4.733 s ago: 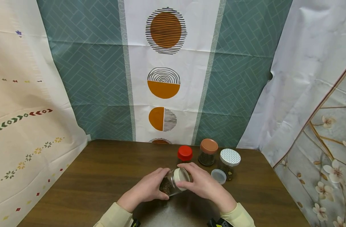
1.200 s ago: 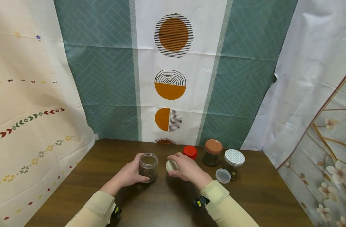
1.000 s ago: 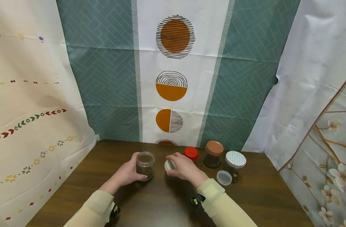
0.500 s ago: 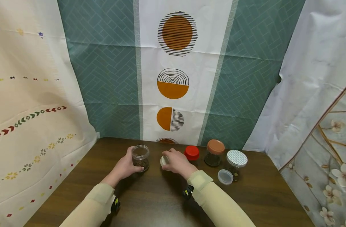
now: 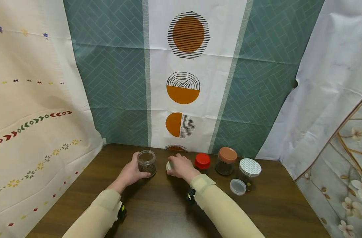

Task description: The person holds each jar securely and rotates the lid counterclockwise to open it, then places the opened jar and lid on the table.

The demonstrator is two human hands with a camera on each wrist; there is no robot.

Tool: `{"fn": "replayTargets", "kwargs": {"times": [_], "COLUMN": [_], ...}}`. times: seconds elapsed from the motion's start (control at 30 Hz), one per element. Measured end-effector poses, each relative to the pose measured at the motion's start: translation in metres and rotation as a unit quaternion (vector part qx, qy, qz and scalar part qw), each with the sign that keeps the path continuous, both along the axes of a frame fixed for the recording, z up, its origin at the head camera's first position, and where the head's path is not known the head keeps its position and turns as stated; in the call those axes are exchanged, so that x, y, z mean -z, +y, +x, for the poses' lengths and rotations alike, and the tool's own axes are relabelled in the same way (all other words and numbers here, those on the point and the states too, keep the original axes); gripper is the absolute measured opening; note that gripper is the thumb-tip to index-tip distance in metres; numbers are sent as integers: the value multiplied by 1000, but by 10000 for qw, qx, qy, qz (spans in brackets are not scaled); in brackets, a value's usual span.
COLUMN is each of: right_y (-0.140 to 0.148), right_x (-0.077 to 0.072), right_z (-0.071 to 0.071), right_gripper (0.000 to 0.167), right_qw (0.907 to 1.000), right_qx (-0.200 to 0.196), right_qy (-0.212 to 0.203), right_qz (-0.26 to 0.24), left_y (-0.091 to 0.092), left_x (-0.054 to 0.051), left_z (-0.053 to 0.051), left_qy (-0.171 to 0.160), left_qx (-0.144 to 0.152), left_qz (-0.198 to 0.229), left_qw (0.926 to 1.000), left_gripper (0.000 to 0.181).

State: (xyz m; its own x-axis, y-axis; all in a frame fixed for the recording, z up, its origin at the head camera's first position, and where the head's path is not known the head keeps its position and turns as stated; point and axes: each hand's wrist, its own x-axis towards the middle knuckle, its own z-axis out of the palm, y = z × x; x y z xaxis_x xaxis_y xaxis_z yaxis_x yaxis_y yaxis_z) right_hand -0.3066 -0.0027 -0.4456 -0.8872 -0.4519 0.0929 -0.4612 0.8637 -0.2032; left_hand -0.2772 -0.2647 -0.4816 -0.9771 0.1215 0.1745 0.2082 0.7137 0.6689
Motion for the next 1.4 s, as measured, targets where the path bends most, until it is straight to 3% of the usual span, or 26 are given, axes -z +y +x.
{"fn": "replayTargets", "kwargs": {"times": [0.4,0.63,0.87,1.4], "right_y": [-9,-16,-21,-25], "right_x": [6,12,19,20], "right_z": [-8,-12,-12,-9], "right_gripper": [61,63,58,62], "right_qw": [9996,9986,9962,9945], "right_qx": [125,168,141,145], "right_qy": [-123,79,249,334], "right_qz": [241,503,823,982], "left_y": [-8,-13,-8,-7], "left_x": [1,7,2,2], "left_z": [-5,-13,-9,-7], "left_qy": [-13,332,-86,-97], "left_qx": [-95,57,-137,-194], "left_qz": [126,189,215,131], "left_qw": [9999,9993,9996,9997], "left_gripper": [104,103,102,103]}}
